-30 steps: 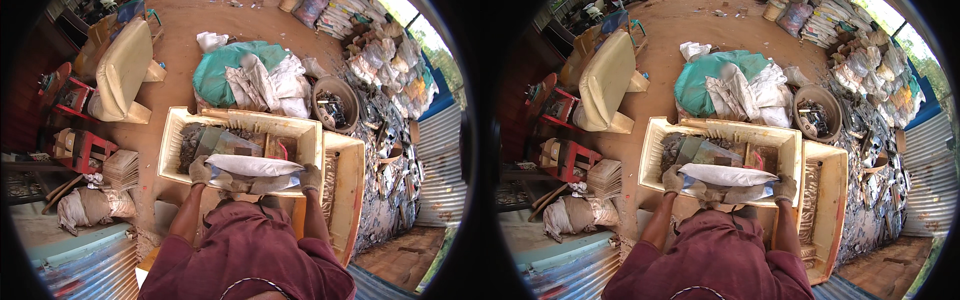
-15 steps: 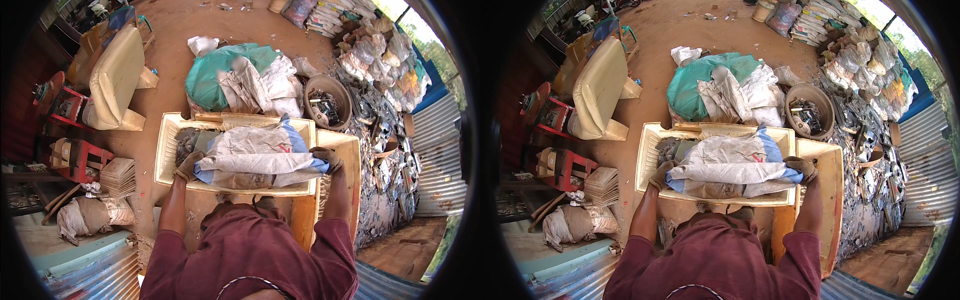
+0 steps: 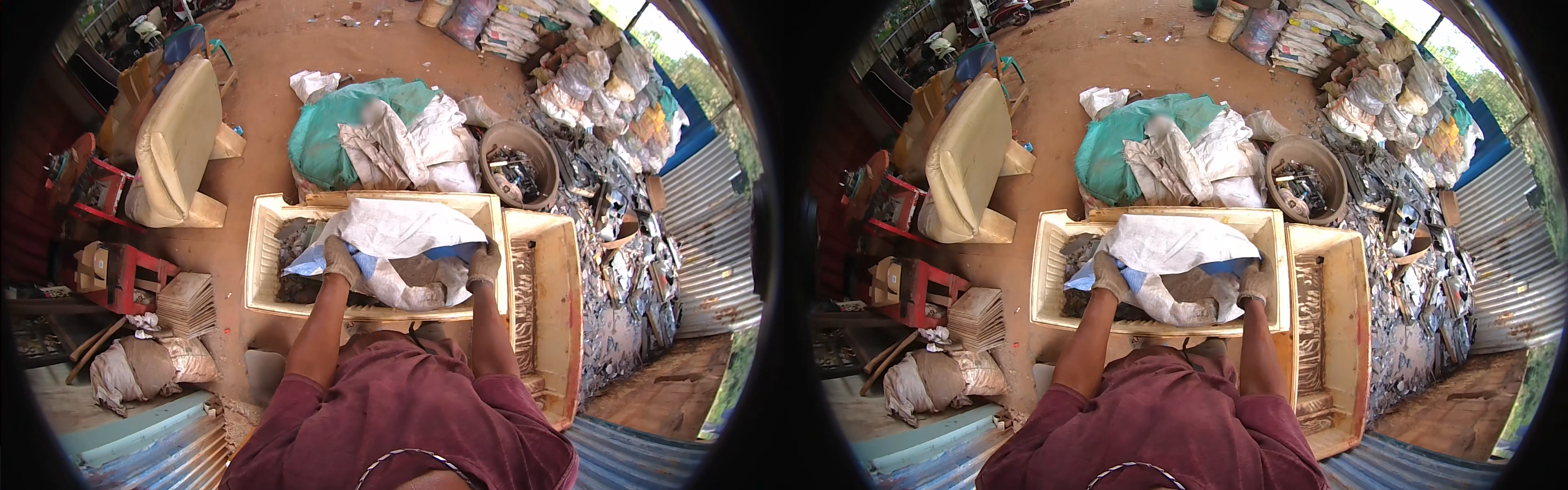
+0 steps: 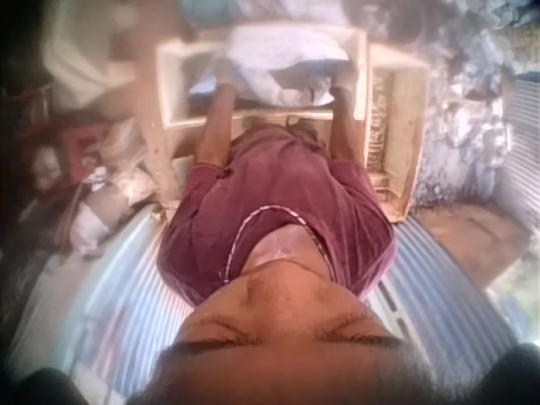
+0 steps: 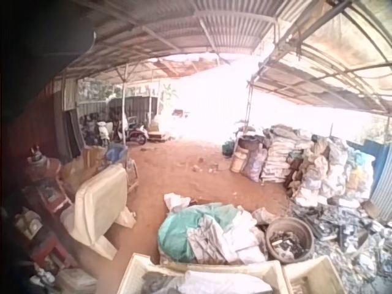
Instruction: The person sorts broken glass shards from a large white container, picking them up by hand and placing them into a sack. The person also moves a metal pan and a sack within the cluttered scrap yard environment.
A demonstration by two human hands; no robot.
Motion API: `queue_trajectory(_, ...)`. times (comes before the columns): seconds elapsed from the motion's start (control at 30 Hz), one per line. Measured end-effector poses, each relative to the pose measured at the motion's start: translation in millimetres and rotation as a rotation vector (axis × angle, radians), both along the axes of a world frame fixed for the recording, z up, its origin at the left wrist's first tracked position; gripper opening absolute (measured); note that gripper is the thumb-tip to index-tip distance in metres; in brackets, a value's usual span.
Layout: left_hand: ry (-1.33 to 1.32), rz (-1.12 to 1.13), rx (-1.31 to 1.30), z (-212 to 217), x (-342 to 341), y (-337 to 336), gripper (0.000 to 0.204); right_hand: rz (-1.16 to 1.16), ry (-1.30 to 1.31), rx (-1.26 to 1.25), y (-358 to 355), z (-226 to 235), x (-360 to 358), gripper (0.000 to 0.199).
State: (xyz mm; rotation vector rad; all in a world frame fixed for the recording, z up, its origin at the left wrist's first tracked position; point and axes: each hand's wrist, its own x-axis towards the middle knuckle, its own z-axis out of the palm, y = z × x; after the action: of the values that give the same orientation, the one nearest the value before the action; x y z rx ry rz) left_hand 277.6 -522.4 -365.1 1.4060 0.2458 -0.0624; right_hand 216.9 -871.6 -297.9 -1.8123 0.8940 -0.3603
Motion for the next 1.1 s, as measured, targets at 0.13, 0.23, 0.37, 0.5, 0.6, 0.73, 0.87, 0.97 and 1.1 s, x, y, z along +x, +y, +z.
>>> queue_trajectory(0.13,-0.348,-0.798,0.720,37,-1,54,0.031,0.479,-0.032,0.903,-54,22,14,0.036)
queue_trajectory(0.23,0.480,-0.443,-0.402,78,-16,112,0.055,0.596,0.264,0.995,-117,60,-7,0.034)
queue_trajectory(0.37,0.196,-0.536,-0.445,109,-19,123,0.063,0.727,0.035,0.994,-111,73,-7,0.031)
queue_trajectory(0.5,-0.009,-0.645,0.661,114,-14,109,0.080,0.857,-0.009,0.576,-79,96,0,0.069)
queue_trajectory(0.6,0.016,-0.027,0.813,93,-18,95,0.063,0.908,0.226,-0.059,-54,97,-7,0.056)
queue_trajectory(0.73,0.069,0.485,0.592,36,-20,51,0.035,0.624,0.421,-0.551,-10,39,-17,0.029)
queue_trajectory(0.87,0.324,0.340,0.172,4,-18,8,0.034,0.037,0.220,0.017,25,-30,7,0.030)
queue_trajectory(0.97,0.248,-0.292,-0.124,23,-27,34,0.039,0.689,0.217,-0.386,-2,-37,12,0.030)
queue_trajectory(1.1,0.623,-0.335,-0.605,60,-49,124,0.043,0.431,0.152,1.081,-98,-5,-21,0.032)
